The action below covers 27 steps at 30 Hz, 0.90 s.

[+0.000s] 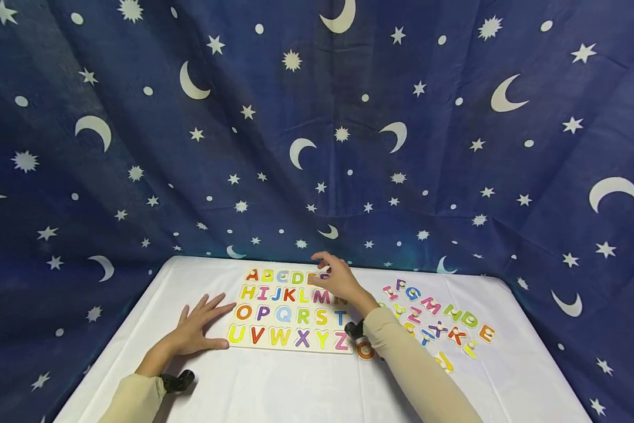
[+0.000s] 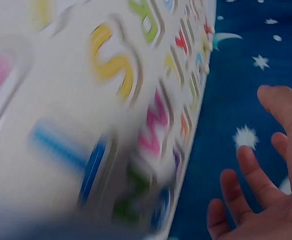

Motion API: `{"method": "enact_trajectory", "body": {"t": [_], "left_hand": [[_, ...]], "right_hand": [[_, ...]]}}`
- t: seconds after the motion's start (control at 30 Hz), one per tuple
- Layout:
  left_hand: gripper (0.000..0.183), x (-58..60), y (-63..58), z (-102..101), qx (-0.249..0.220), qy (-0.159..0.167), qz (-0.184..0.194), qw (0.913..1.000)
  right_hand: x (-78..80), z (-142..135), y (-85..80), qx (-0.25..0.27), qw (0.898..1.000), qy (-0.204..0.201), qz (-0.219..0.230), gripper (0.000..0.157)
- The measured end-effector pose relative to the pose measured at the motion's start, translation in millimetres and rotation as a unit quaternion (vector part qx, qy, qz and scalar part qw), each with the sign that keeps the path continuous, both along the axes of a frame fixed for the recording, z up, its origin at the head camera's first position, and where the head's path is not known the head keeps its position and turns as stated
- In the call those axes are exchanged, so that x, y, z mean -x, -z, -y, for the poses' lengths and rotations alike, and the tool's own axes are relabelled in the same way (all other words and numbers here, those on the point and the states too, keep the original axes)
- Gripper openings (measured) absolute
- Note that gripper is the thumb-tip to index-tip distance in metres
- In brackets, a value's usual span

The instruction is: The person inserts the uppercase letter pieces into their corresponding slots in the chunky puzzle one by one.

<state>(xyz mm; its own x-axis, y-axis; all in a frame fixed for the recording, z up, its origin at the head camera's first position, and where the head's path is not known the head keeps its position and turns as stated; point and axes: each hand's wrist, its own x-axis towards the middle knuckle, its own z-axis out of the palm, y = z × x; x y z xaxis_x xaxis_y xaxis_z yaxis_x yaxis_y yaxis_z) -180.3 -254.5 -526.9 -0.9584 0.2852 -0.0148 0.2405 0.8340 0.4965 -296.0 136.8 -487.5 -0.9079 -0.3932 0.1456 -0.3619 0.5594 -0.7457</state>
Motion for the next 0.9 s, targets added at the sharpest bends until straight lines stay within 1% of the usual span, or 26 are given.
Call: {"method": "enact_trajectory", "body": {"t": [0.07,0.2,0.27,0.37,0.5,0.7,0.83,0.9], "left_hand": [[0.099,-0.5,0.5,1,-0.001,-0.001,-0.001,1.0],[0.098,-1.9,2.0,5,-0.004,-0.001,-0.011,0.9999],[0.098,-2.9,2.5,6,-0.008,-0.002,-0.015,0.9999],[0.097,-3.8,3.6,6,-0.012,0.005,-0.018,0.9998],[0.098,-3.6,5.5,5,-0.011,0.006,-0.013,0.9998],[0.098,-1.0,5.9,4,-0.009,0.005,-0.019,0.9998],[0.098,0.9,5.3,3,-0.009,0.009,-0.017,0.9998],[0.099,2.2,5.7,2,-0.01,0.009,-0.013,0.9998]], "right_hand": [[-7.4,-20,-4.1,-0.013,1.0,-0.002,-0.006,0.057],[-24.0,-58,-6.7,-0.036,0.999,0.012,-0.02,0.057],[-32.4,-78,-6.4,-0.041,0.999,0.024,-0.021,0.057],[-46.2,-112,-5.5,-0.052,0.997,0.045,-0.034,0.058],[-64.3,-161,-4.0,-0.061,0.993,0.085,-0.049,0.06],[-89.8,-230,0.0,-0.088,0.982,0.158,-0.056,0.059],[-103.8,-269,6.8,-0.097,0.973,0.208,-0.035,0.059],[-109.3,-285,10.4,-0.1,0.967,0.233,-0.008,0.061]]}}
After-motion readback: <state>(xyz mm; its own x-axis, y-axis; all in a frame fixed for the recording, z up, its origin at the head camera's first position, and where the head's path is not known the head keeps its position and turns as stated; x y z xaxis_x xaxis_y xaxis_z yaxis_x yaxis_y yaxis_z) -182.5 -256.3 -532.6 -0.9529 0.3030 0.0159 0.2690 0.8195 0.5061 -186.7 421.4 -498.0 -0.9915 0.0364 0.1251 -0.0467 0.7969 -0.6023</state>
